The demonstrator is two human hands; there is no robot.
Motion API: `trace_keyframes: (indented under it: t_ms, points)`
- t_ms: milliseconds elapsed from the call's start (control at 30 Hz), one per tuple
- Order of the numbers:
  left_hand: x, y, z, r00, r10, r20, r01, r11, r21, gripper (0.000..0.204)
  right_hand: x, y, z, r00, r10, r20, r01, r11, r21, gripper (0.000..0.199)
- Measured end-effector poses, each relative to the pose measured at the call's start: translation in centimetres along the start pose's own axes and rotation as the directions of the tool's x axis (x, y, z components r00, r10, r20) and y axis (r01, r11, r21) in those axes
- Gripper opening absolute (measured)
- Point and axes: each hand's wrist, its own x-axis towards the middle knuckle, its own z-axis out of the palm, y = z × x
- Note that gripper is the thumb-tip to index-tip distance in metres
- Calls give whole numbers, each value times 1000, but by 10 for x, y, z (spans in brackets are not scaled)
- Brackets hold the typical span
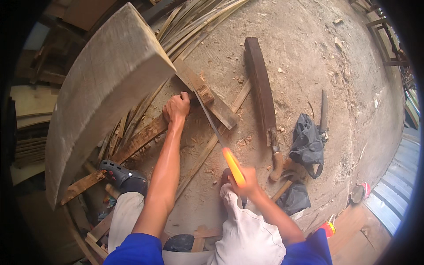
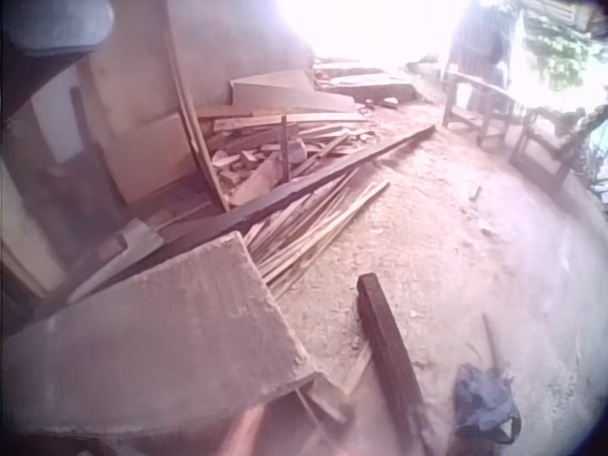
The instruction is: The person sits on the floor of a workshop and works with wooden planks. They use a hammer to drive a nail into a plank, then use a hand saw to cut a piece of wood. Finally, they use a chisel to carve or shape the wood.
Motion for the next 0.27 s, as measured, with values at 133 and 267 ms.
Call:
trace_keyframes:
  t_ms: [133,267]
  points:
    - [-13,-2,-10,994,88,-58,-98,975,-200,55,136,28,50,996,55,-77,-44,990,135,19]
    - [-2,7,-14,999,-18,37,19,999,-32,56,95,17,32,987,-160,-28,158,985,-71,20]
